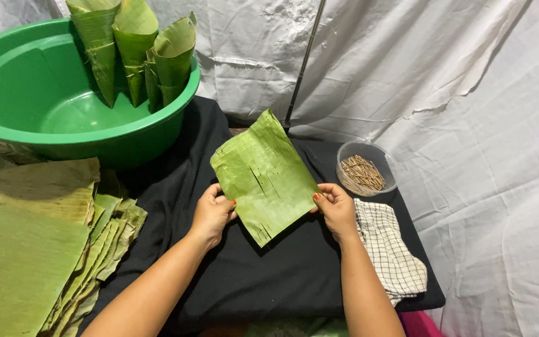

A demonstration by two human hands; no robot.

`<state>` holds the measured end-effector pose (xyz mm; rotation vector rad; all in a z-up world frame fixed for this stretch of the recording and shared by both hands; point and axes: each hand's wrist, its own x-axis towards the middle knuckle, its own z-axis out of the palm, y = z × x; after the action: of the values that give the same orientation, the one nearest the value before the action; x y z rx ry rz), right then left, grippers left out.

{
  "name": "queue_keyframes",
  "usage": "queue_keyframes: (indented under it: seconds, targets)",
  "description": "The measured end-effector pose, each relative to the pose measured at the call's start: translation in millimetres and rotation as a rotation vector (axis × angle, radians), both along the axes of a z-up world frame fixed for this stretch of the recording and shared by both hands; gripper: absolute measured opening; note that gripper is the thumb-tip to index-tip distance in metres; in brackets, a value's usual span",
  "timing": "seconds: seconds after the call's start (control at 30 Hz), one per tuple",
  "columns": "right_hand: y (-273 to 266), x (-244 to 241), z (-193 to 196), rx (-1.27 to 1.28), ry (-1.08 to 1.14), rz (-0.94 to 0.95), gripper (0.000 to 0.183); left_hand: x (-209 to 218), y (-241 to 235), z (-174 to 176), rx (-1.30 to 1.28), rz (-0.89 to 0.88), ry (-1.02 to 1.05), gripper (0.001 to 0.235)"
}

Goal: Cleaning banana leaves with a cloth and rolling them into cones secured with small wooden sticks.

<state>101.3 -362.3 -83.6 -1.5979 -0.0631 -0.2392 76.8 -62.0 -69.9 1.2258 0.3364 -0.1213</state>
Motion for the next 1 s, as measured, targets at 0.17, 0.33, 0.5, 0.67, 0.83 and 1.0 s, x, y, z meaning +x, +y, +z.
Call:
queue_keyframes:
  seconds: [0.17, 0.33, 0.5, 0.67, 0.83, 1.0]
  targets:
    - [3, -6, 6, 0.000, 0.011, 0.003, 0.024, 2, 0, 0, -0.043, 0.003, -0.043, 0.056]
    - [1, -6, 5, 0.025, 0.033, 0.042, 0.026, -17, -6, 26, 0.071, -0.084, -0.200, 0.083]
    - [1, -7, 6, 0.045, 0.085, 0.080, 0.029, -22, -8, 34, 0.644, -0.328, -0.414, 0.072]
    - [0, -11, 10, -0.155, 0.165, 0.031, 0.031, -27, -2, 56, 0.745, -0.420, -0.461, 0.078]
    - [6, -16, 51, -0.066, 0.078, 0.022, 0.037, -23, 1, 53, 0.807, -0.454, -0.488, 0.085]
    - [31, 1, 90, 0.237, 0.372, 0.636, 0.085, -23, -5, 45, 1.111, -0.553, -0.388, 0.094]
